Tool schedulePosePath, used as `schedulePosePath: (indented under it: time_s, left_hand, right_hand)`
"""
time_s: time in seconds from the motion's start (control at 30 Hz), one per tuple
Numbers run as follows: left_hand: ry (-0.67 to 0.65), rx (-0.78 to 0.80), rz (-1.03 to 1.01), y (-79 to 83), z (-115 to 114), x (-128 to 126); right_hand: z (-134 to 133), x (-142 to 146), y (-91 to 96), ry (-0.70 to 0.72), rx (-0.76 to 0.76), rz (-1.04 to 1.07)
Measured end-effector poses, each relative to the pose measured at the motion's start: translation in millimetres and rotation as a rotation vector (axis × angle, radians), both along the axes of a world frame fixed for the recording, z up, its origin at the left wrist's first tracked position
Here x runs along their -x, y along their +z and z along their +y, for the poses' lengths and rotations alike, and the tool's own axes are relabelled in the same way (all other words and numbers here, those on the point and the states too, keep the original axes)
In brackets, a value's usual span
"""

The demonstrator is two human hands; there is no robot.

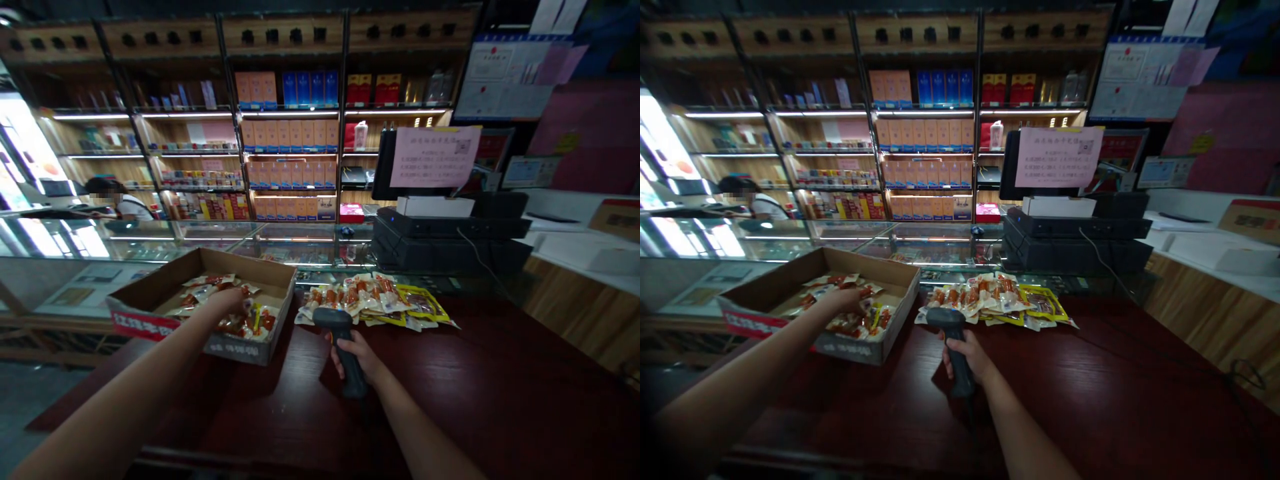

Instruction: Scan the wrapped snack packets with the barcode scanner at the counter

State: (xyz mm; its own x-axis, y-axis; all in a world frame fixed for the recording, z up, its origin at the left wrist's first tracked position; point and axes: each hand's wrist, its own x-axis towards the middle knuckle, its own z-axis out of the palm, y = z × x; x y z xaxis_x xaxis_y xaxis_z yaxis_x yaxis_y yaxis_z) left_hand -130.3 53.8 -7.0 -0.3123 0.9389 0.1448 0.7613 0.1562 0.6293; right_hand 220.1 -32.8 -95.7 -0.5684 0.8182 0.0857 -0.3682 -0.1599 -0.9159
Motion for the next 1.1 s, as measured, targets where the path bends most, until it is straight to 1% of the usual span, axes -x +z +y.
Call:
schedulePosePath:
  time_s: [0.07, 0.1, 0.23, 0.3, 0.33, 0.37, 0.43, 0.5, 0.53, 0.57, 0.63, 0.67, 0.73, 0.8, 0.87, 0.93, 1.0, 1.1]
  left_hand:
    - [0.008, 0.207, 0.068, 3.9, 0.3, -0.5]
    - [0.002, 0.267, 0.092, 6.3, 0.2, -1.2]
    - [-0.015, 0.308, 0.031, 17.3, -4.7, -0.6]
    - [-0.018, 0.289, -0.081, 25.8, -10.3, 2.1]
    - [-0.014, 0.251, -0.154, 31.2, -13.5, 3.0]
    - [0.002, 0.181, -0.23, 37.2, -16.8, 2.8]
    - [0.051, -0.04, -0.406, 49.0, -23.4, -3.5]
    - [0.059, -0.281, -0.621, 55.7, -29.8, -21.1]
    - [0.035, -0.378, -0.753, 55.3, -33.0, -34.5]
    - [-0.01, -0.443, -0.881, 51.7, -36.0, -50.5]
    - [-0.083, -0.514, -1.066, 34.8, -41.5, -87.6]
    - [-0.088, -0.517, -1.137, 22.3, -43.8, -106.7]
    - [-0.151, -0.485, -1.241, -7.2, -47.3, -141.4]
    - [-0.204, -0.502, -1.283, -37.1, -49.5, -167.3]
    - [-0.239, -0.515, -1.338, -62.3, -51.5, -182.8]
    - [-0.256, -0.497, -1.404, -81.0, -53.7, -189.6]
    - [-0.279, -0.432, -1.47, -93.3, -55.9, -191.1]
    - [-0.305, -0.331, -1.537, -102.5, -56.8, -189.3]
  right_hand:
    - [-0.2, -1.3, 2.1, 0.015, 0.0, -0.003]
    - [-0.3, -1.8, 2.9, 0.024, 0.0, -0.003]
    - [-0.4, -2.2, 2.1, 0.023, -0.001, -0.004]
    - [0.0, -1.7, -0.4, -0.003, 0.003, 0.0]
    - [0.2, -1.3, -1.6, -0.017, 0.005, 0.004]
    - [0.4, -1.0, -2.4, -0.028, 0.006, 0.007]
    - [0.6, -0.7, -2.7, -0.04, 0.007, 0.013]
    - [0.4, -0.9, -1.3, -0.056, 0.005, 0.026]
    - [0.3, -1.2, -0.4, -0.068, 0.002, 0.038]
    - [0.2, -1.8, 0.6, -0.08, 0.0, 0.052]
    - [-0.1, -3.3, 2.4, -0.102, -0.002, 0.079]
    - [-0.2, -4.2, 3.0, -0.118, -0.003, 0.094]
    - [-0.4, -6.0, 4.0, -0.155, -0.008, 0.127]
    - [-0.6, -7.3, 4.9, -0.186, -0.019, 0.154]
    - [-1.1, -7.6, 5.7, -0.195, -0.03, 0.165]
    - [-2.1, -7.1, 6.5, -0.193, -0.04, 0.156]
    - [-3.5, -6.0, 7.5, -0.187, -0.056, 0.132]
    - [-6.2, -3.9, 9.3, -0.159, -0.073, 0.058]
